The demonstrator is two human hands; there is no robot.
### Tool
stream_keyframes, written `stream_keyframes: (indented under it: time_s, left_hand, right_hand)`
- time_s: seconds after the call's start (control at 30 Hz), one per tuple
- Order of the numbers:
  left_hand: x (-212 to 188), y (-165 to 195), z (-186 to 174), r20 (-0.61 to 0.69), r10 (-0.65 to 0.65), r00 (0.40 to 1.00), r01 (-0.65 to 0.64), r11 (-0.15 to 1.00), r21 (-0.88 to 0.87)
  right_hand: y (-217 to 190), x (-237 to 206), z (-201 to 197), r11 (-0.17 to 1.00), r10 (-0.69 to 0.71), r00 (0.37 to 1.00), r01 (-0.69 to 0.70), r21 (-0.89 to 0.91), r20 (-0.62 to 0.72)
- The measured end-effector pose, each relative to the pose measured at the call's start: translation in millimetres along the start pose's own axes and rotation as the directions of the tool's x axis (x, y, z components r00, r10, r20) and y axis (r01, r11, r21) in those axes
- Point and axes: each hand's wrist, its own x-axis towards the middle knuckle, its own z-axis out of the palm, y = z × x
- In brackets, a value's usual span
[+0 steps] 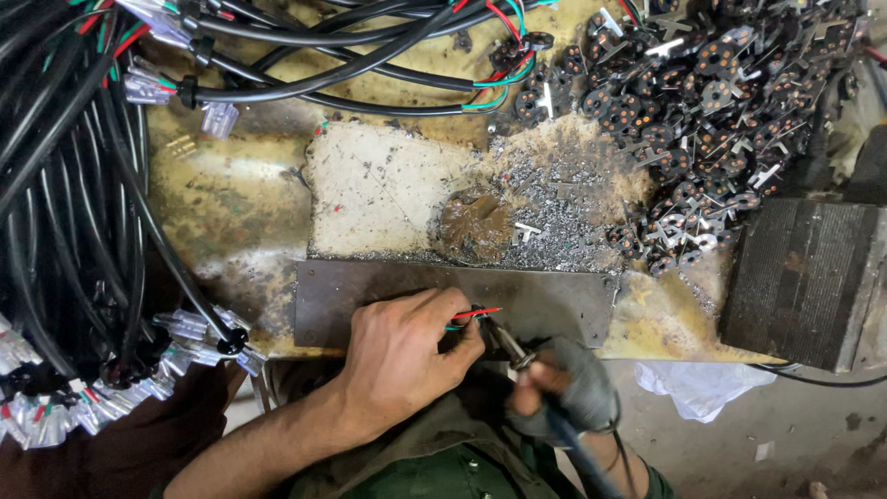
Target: The person solders wire leads onto small electrical components at a workbench, holding a component in one hand and a soldering iron in the other, then sets the finished piece aside and picks up the next component and wires, repeating the process.
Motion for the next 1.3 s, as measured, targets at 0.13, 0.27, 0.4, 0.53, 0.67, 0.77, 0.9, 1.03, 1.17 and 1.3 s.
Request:
stream_keyframes:
  time_s: [0.13,0.27,0.4,0.53,0.67,0.77,0.9,1.03,1.17,1.3]
  left_hand:
    - [0.3,-0.2,0.0,-0.015,0.003,1.000,-0.003,1.000,0.002]
    - [0.1,0.7,0.4,-0.011,0.001,1.000,-0.001,1.000,-0.007]
    - [-0.8,2.0,0.3,-0.004,-0.003,1.000,0.003,1.000,0.012]
    - [-2.2,2.8,-0.2,-0.014,0.028,1.000,-0.028,1.000,0.004]
    - [-3.7,4.5,1.8,-0.014,-0.006,1.000,0.007,0.999,0.031]
    - [-5.0,4.8,1.9,-0.004,0.068,0.998,-0.068,0.997,0.020]
    - [-7.1,6.8,3.4,0.020,0.024,1.000,-0.024,1.000,0.010]
    - [-6.7,7.7,7.5,0.009,0.006,1.000,-0.006,1.000,0.026]
    - [-6.5,7.7,9.8,-0.035,0.041,0.999,-0.040,0.999,0.035]
    - [-6.0,12.7,11.0,-0.067,0.038,0.997,-0.034,0.997,0.068]
  right_hand:
    - [-6.6,-3.9,-1.9,0.996,-0.055,0.993,0.062,0.066,-0.102]
    - [-9.0,-2.9,-3.7,0.726,0.444,0.891,-0.417,0.547,0.090]
    - [-30.2,5.9,15.5,0.928,-0.357,0.830,0.367,-0.063,-0.428]
    - [-53.0,20.5,5.2,0.965,-0.224,0.931,0.252,0.064,-0.290]
    - [-56.0,40.3,4.5,0.949,-0.278,0.892,0.312,0.039,-0.357]
    - [-52.0,50.8,29.8,0.865,-0.302,0.902,0.395,0.309,-0.308]
    - [-50.8,51.5,41.4,0.920,-0.266,0.874,0.357,0.165,-0.406]
    - [-51.9,45.5,31.5,0.765,-0.090,0.899,0.339,0.548,-0.429]
    - [-48.8,41.8,31.7,0.975,-0.151,0.835,0.213,0.057,-0.530]
    - [-45.1,41.4,35.2,0.928,-0.194,0.860,0.317,0.195,-0.471]
